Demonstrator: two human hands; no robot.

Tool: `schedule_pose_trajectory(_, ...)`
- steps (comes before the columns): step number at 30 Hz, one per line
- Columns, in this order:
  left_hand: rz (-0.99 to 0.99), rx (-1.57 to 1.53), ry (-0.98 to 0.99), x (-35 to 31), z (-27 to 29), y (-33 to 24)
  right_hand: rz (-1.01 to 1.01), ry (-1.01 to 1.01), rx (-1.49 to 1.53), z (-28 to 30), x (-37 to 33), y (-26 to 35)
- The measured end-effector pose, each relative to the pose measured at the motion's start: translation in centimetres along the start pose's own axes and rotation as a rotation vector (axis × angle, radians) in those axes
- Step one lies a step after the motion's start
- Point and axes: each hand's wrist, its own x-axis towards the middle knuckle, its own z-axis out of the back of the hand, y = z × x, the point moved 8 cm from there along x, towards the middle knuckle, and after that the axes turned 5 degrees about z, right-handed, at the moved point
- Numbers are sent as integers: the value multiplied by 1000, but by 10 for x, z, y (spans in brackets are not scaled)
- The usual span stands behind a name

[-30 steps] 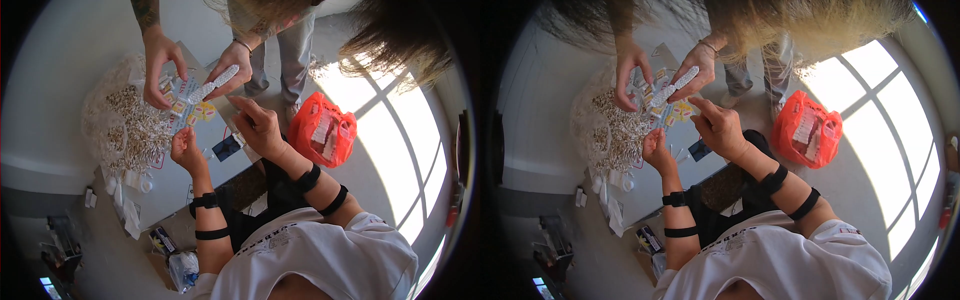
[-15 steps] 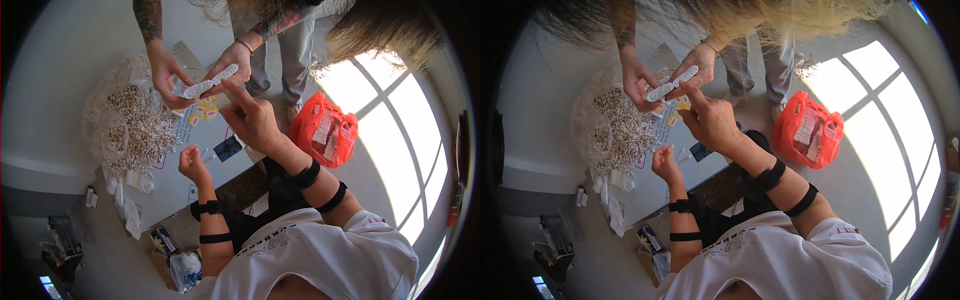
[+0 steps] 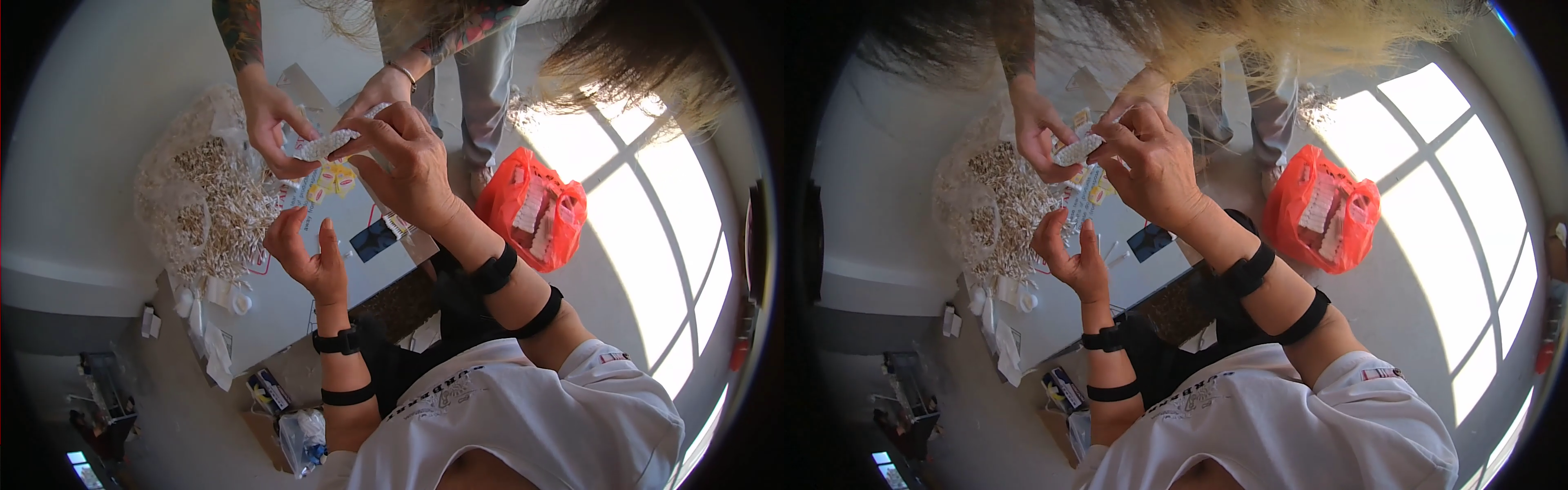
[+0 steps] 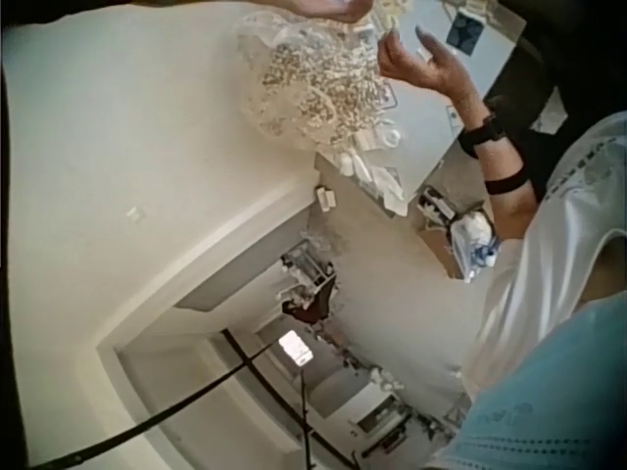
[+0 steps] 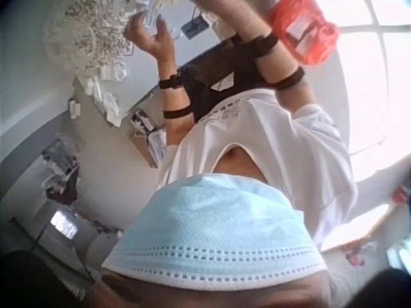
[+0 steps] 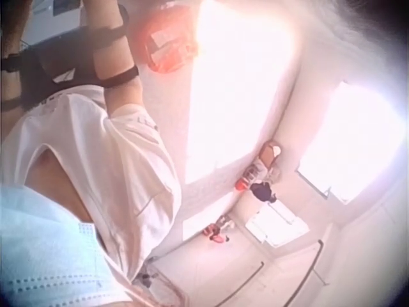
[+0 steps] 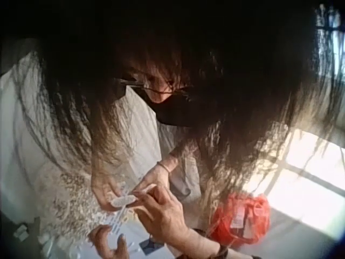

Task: Organizing and packaging cotton swabs into plastic sleeves.

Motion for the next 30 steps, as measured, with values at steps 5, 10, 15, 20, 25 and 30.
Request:
schedule_pose_trajectory(5,-292,69,82,77,-9,-56,2,-19,12,-3,12,1)
schedule_pose_trajectory(10,-359,98,233,91,-34,-57,11,-49,40,-1,-1,1)
schedule_pose_trajectory(15,-330,80,225,89,-39,-44,71,-42,62,-2,-15,9)
schedule_pose_trajectory(20,-334,58,193,87,-40,-44,122,-13,-7,-7,-20,18)
schedule_pose_trajectory(25,-315,57,129,82,-37,-45,141,27,-72,-13,-24,22)
schedule_pose_trajectory(30,-312,51,122,82,-36,-46,155,51,-116,-13,-24,26)
